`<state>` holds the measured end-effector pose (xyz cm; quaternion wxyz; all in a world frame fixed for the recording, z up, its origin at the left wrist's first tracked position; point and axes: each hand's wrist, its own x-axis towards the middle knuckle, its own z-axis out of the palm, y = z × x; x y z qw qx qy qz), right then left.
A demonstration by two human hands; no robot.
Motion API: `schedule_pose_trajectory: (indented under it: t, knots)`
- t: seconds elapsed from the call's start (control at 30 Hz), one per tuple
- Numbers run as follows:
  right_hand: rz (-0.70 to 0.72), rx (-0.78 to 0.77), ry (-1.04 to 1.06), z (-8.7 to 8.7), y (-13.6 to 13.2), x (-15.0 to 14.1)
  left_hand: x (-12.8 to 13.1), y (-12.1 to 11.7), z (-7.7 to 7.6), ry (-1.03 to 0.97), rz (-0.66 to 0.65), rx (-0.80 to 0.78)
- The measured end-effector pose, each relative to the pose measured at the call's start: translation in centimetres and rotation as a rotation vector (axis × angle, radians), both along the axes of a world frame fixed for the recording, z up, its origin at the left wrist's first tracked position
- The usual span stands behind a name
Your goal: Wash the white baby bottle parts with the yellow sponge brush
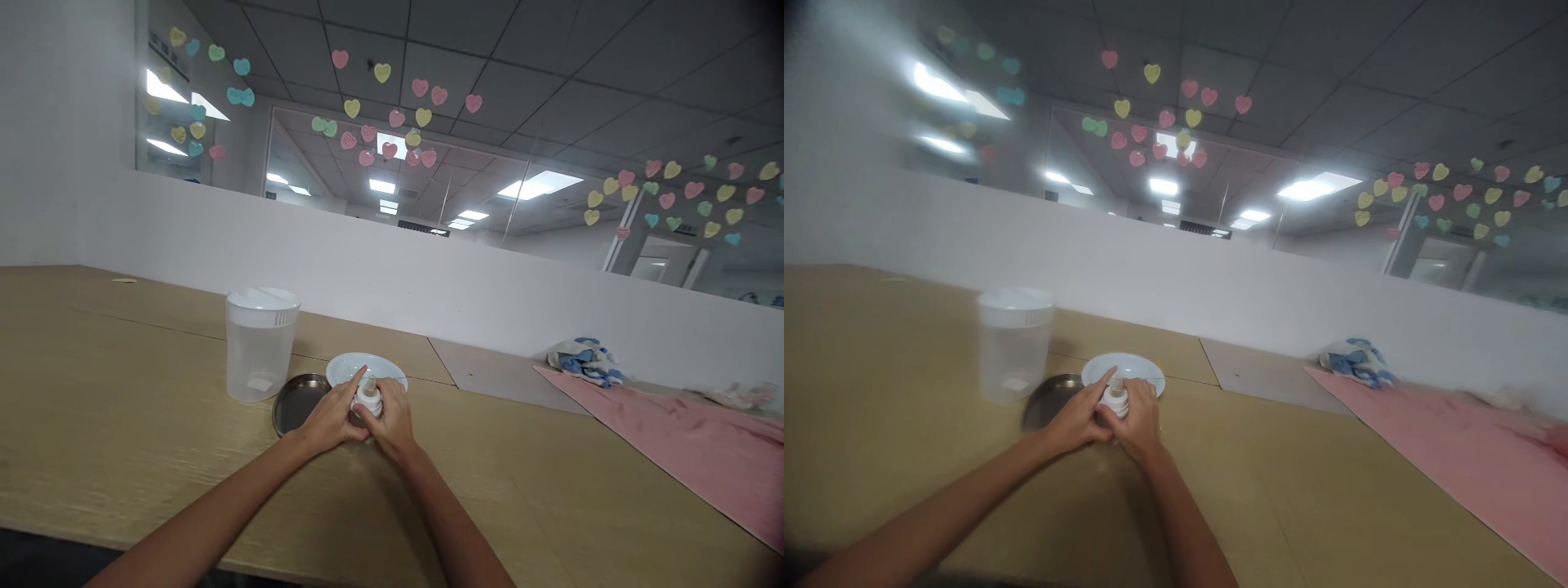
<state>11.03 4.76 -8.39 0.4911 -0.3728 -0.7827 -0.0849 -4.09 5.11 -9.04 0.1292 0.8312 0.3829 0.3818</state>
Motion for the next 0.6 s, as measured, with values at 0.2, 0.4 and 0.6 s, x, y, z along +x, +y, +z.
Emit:
schedule_pose_trajectory:
  t: [0.2,0.4,0.6]
  knots:
    - [0.026,-0.096,0.121,-0.1,0.0,-0.5,-0.2,0.2,-0.2,0.007,-0.050,0.033]
    - [0.254,-0.235,0.325,-0.3,0.4,-0.1,-0.3,0.2,-0.1,-0.049,-0.079,-0.046]
    - [0.333,-0.258,0.496,-0.6,1.3,0.3,-0.2,0.0,0.1,-0.050,-0.075,-0.077]
